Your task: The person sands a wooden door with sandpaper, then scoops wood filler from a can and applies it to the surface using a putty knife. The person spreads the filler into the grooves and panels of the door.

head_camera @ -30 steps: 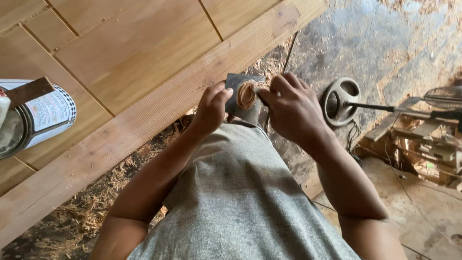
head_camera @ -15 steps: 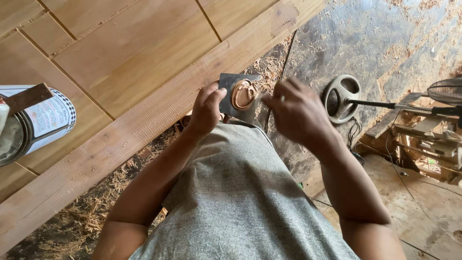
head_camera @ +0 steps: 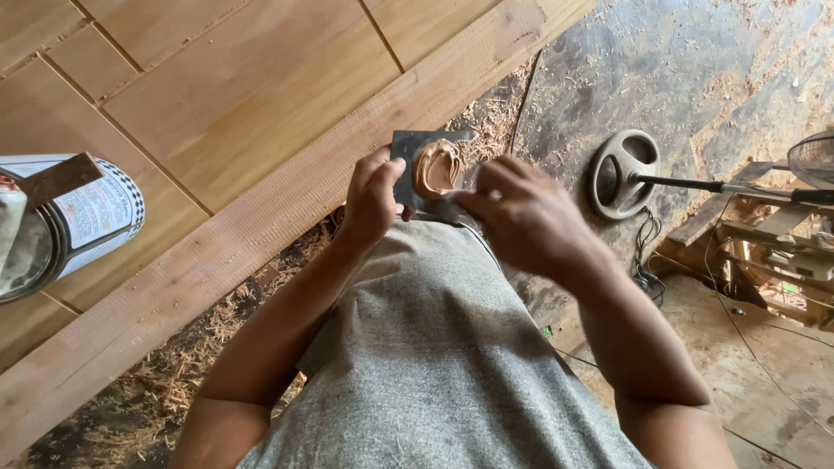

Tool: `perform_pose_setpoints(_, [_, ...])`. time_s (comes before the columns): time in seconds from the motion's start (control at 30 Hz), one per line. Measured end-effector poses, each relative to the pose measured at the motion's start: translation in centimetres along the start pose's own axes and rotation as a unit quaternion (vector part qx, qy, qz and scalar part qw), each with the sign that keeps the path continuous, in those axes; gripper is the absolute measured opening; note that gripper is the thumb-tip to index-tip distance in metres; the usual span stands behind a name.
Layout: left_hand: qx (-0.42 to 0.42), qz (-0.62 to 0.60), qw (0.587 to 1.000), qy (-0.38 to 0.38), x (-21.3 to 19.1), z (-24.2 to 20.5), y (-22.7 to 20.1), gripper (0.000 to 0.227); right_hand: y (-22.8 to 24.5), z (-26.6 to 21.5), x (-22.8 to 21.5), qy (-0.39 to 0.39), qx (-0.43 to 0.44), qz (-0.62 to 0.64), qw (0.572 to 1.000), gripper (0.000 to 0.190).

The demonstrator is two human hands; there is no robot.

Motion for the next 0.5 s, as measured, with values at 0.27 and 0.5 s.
perform_pose_setpoints(0.27, [-0.014,-0.029,0.998,0.059,1.6,-0.4,-1.3,0.028,0.0,0.2,-0.4,-0.020,-0.010,0.085,0.996,0.020])
perform_pose_setpoints(0.5, [0.000,-0.033,0.997,0.068,2.0,-0.4,-1.2,0.029,-0.6,-0.5,0.2,-0.022,-0.004,0.029,0.999,0.020])
Point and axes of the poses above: each hand's wrist, its own z-axis towards the middle knuckle, its own x-axis out of the palm, y = z × x, the point moved 7 cm from there along z, towards the middle knuckle, and after that the axes turned 5 degrees about -x, right-handed, at the moved point
